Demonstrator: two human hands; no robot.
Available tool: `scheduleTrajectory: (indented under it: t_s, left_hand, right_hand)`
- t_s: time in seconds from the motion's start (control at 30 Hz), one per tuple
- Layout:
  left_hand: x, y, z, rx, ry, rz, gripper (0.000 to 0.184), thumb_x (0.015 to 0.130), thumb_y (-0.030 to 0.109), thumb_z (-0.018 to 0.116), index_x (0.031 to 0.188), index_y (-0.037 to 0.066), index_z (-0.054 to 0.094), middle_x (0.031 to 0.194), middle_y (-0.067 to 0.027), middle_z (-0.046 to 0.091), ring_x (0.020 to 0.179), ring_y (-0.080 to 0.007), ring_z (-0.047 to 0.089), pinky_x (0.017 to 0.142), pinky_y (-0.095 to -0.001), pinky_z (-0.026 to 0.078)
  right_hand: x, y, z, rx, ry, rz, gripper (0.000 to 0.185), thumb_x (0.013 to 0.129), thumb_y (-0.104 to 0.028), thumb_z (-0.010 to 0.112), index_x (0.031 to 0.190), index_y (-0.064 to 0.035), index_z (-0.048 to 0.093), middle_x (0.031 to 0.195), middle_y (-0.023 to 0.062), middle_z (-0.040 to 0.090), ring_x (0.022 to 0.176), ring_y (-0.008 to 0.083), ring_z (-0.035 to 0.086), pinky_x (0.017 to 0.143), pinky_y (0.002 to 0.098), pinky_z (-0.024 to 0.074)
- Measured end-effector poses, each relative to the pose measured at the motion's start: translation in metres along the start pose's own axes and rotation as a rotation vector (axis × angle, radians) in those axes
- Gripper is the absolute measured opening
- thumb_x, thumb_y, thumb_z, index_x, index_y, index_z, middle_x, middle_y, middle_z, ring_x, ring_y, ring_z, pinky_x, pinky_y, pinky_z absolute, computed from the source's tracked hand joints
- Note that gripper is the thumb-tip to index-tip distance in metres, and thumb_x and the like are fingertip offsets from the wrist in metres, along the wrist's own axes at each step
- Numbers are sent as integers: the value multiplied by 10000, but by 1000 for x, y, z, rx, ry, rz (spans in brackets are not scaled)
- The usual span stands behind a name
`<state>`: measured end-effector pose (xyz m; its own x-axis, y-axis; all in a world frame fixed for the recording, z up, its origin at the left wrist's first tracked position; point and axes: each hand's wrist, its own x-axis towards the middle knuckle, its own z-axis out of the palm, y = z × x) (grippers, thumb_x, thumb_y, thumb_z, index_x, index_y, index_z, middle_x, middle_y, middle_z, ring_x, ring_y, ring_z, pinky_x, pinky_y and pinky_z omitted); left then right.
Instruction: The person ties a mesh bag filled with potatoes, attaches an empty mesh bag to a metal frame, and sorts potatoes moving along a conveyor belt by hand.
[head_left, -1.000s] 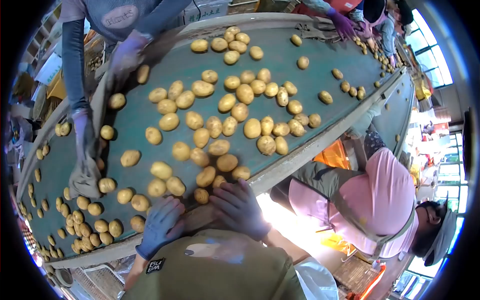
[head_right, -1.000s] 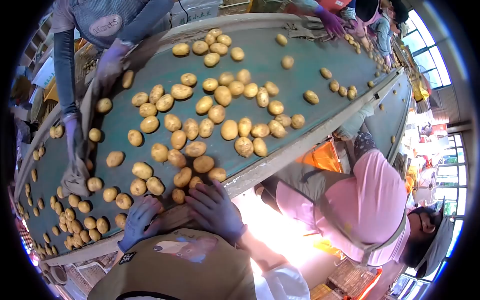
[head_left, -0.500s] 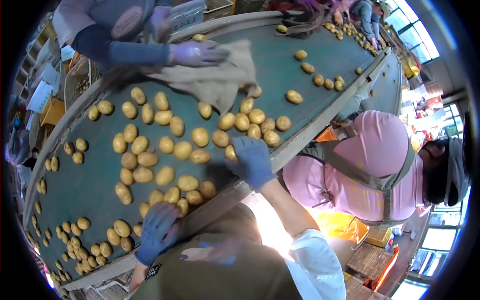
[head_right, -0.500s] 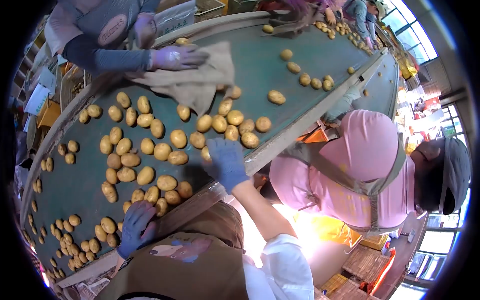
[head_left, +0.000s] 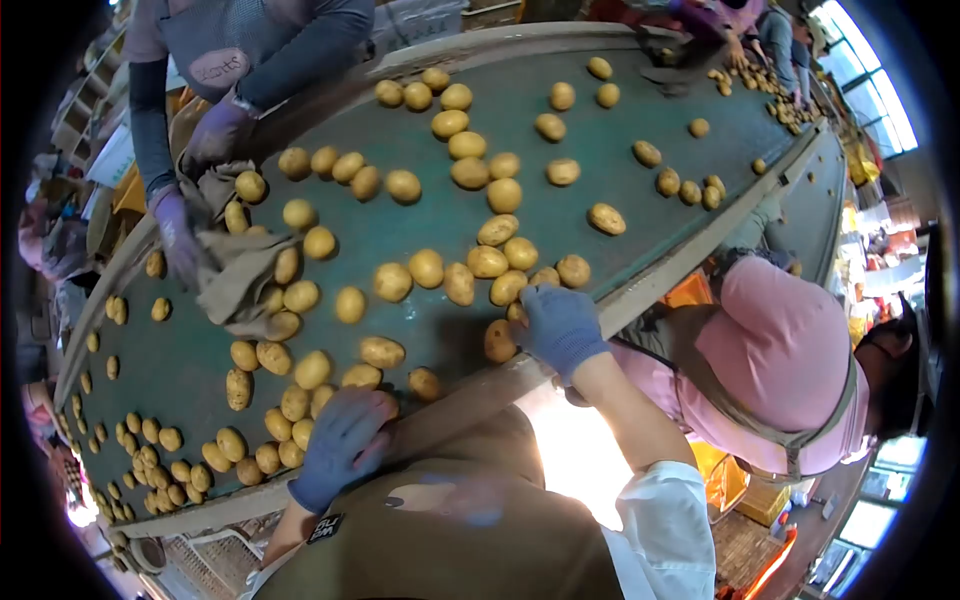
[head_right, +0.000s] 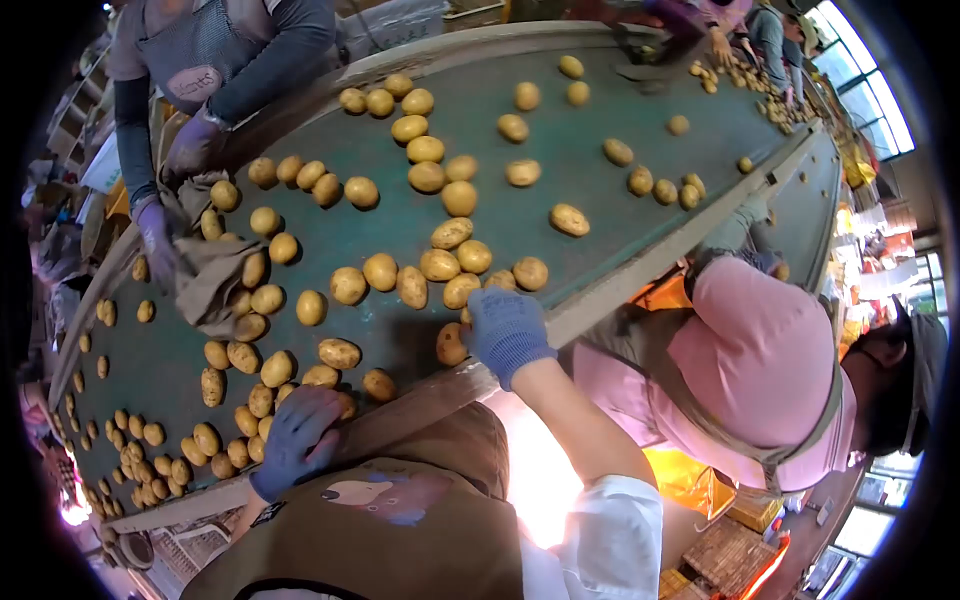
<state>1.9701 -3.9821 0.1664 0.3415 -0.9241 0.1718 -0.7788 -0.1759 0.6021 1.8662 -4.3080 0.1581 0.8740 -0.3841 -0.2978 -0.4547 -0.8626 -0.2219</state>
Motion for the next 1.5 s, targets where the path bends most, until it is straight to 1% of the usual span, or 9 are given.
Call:
scheduleTrajectory:
  t_s: [0.33, 0.53, 0.6, 0.8, 0.87, 1.2, 1.3, 1.4, 1.5]
  left_hand:
    - [31, 15, 30, 59, 35, -117, 471, 785, 136, 700, 1236, 64, 589, 1249, -139, 580, 1169, -354, 540, 1026, -486, 425]
    - [70, 23, 65, 117, -100, -129, 596, 803, 171, 702, 1353, 63, 501, 1327, -150, 533, 1241, -361, 496, 1071, -487, 376]
    - [88, 26, 75, -7, -141, -163, 614, 828, 171, 695, 1385, 52, 466, 1372, -170, 501, 1281, -367, 463, 1083, -492, 360]
    - [155, 47, 82, -35, -135, -57, 632, 800, 142, 722, 1373, 43, 475, 1387, -189, 477, 1295, -394, 441, 1082, -501, 354]
    - [166, 47, 90, -2, -117, -38, 669, 756, 141, 754, 1362, 47, 487, 1378, -183, 478, 1297, -394, 435, 1076, -502, 350]
    - [195, 56, 130, 126, -199, -49, 678, 793, 177, 726, 1409, 86, 459, 1425, -166, 450, 1357, -407, 368, 1096, -509, 319]
    - [230, 64, 135, 47, -207, -102, 659, 805, 177, 714, 1406, 93, 457, 1426, -159, 445, 1367, -404, 349, 1105, -531, 295]
    - [266, 61, 155, 168, -226, -24, 631, 819, 195, 696, 1393, 79, 462, 1416, -162, 448, 1365, -402, 347, 1113, -550, 275]
    - [303, 61, 171, 324, -237, 15, 582, 853, 234, 657, 1379, 68, 473, 1426, -153, 436, 1391, -382, 316, 1148, -534, 221]
  right_hand:
    - [7, 23, -22, -67, -179, -174, 296, 796, -306, 642, 993, -85, 631, 1012, 134, 661, 922, 319, 643, 758, 443, 499]
    - [9, 88, -23, 846, -31, -100, 521, 872, -281, 623, 1330, -51, 526, 962, 106, 667, 720, 187, 626, 662, 326, 507]
    - [4, 103, -29, 1702, -241, 123, 512, 942, -298, 546, 1390, -61, 475, 899, 102, 632, 656, 155, 586, 572, 283, 473]
    - [-3, 128, -16, 2307, -335, 316, 575, 1003, -441, 355, 1373, -15, 468, 875, 189, 633, 516, 181, 487, 462, 243, 388]
    - [-3, 146, -11, 2679, -635, 132, 731, 991, -582, 262, 1360, 11, 477, 896, 232, 639, 503, 194, 469, 458, 254, 386]
    - [9, 196, -32, 2531, -307, 351, 821, 944, -694, 283, 1318, -3, 523, 1042, 212, 652, 695, 245, 584, 593, 323, 484]
    - [10, 217, -36, 2067, -88, 359, 664, 942, -559, 493, 1299, 0, 504, 953, 106, 631, 755, 209, 605, 654, 320, 511]
    - [9, 222, -49, 450, 250, 84, 686, 765, -387, 752, 1323, -100, 475, 1152, 166, 607, 993, 316, 642, 816, 419, 522]
    - [17, 222, -58, 352, 103, 66, 658, 735, -323, 768, 1313, -125, 523, 1150, 134, 621, 993, 335, 638, 829, 414, 526]
